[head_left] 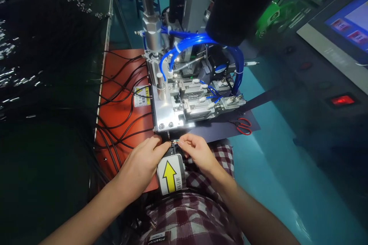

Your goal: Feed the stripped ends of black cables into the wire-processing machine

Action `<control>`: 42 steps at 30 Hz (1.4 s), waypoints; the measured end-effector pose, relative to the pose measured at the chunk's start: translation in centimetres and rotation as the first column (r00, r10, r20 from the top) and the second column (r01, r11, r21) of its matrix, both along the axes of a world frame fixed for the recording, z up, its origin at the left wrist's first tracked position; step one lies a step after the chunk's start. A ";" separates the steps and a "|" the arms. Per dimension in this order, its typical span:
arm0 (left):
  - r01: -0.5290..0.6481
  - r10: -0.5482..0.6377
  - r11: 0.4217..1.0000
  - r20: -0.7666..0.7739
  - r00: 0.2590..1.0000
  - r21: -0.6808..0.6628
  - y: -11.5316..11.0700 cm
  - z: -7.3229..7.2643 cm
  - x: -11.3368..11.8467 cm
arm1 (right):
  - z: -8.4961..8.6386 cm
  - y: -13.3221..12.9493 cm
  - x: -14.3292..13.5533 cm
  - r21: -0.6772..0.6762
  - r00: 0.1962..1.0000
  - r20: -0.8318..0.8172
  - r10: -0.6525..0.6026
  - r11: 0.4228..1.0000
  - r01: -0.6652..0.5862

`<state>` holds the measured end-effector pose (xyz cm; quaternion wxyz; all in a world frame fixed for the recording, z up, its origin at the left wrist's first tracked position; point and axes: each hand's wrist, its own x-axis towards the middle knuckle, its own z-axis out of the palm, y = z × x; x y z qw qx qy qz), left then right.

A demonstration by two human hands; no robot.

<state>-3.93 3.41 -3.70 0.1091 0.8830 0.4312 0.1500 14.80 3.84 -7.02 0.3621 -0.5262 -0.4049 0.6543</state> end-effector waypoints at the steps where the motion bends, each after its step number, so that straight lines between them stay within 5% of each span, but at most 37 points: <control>1: -0.010 0.010 1.000 -0.011 1.000 0.006 0.0 0.0 0.0 | -0.1 0.0 0.0 -0.008 1.000 -0.020 -0.012 1.000 0.012; 7: -0.034 0.047 0.993 -0.117 0.992 0.110 -0.6 0.6 0.3 | -0.2 0.0 -0.6 0.012 0.996 -0.028 -0.089 0.996 0.090; 12: -0.035 0.033 0.999 -0.108 0.994 -0.019 -1.1 0.8 0.4 | -0.1 0.1 -1.2 -0.025 0.992 -0.070 -0.105 0.994 0.104; 17: -0.061 0.061 0.998 -0.053 0.997 0.004 -0.7 0.6 0.4 | -0.2 0.1 -1.2 -0.107 0.985 -0.146 -0.097 0.991 0.082; 27: -0.067 0.069 0.997 -0.087 0.994 0.023 -0.8 1.0 0.5 | -0.9 -0.3 -2.1 0.028 0.981 -0.098 -0.165 0.985 0.168; 42: -0.095 0.092 0.992 -0.032 0.995 -0.081 -0.4 0.7 0.6 | -1.2 -0.3 -2.3 -0.012 0.966 -0.175 -0.189 0.982 0.190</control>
